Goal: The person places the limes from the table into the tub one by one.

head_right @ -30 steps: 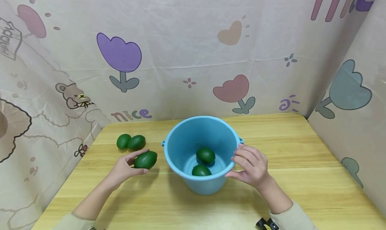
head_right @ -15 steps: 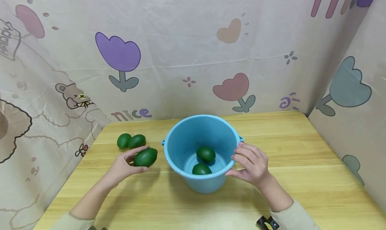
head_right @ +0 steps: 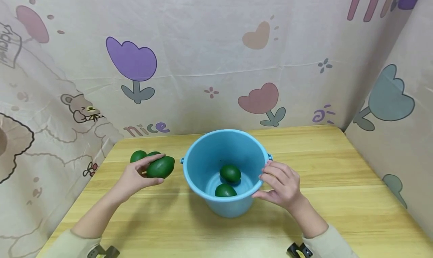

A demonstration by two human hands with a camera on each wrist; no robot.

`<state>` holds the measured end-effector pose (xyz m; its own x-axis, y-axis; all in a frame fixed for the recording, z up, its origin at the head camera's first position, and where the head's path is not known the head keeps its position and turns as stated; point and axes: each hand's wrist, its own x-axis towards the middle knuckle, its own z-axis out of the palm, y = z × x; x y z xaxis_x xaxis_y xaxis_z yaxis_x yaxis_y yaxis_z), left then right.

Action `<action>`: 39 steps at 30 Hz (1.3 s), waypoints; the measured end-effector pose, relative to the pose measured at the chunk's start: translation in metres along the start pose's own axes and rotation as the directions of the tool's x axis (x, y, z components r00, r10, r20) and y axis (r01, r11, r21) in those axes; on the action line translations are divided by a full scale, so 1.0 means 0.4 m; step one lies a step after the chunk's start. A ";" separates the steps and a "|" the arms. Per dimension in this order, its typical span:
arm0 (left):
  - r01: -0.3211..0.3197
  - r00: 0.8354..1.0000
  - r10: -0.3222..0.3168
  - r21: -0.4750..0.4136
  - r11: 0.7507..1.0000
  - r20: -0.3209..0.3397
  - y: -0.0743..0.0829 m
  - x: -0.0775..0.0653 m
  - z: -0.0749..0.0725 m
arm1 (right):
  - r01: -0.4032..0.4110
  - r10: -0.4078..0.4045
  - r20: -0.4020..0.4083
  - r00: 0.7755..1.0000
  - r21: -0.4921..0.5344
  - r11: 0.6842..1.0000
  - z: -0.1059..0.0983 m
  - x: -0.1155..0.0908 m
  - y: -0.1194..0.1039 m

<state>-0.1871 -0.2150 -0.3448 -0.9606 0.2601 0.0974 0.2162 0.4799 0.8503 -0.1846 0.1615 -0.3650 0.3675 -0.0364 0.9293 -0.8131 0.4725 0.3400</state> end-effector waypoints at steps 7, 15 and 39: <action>-0.028 1.000 0.028 0.019 0.999 -0.002 0.021 0.011 -0.007 | 0.004 -0.004 0.003 1.000 -0.004 1.000 0.000 0.002 0.000; -0.040 0.999 0.041 0.016 0.999 -0.005 0.050 0.019 -0.017 | 0.005 -0.005 0.002 1.000 -0.004 1.000 0.003 0.003 0.000; -0.163 0.985 0.162 0.015 0.987 0.058 0.162 0.061 -0.012 | 0.003 -0.003 0.003 1.000 -0.011 1.000 -0.004 -0.008 0.000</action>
<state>-0.1975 -0.1815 -0.2850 -0.9013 0.3823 0.2036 0.3724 0.4437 0.8151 -0.1849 0.1631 -0.3684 0.3687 -0.0402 0.9287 -0.8069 0.4821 0.3413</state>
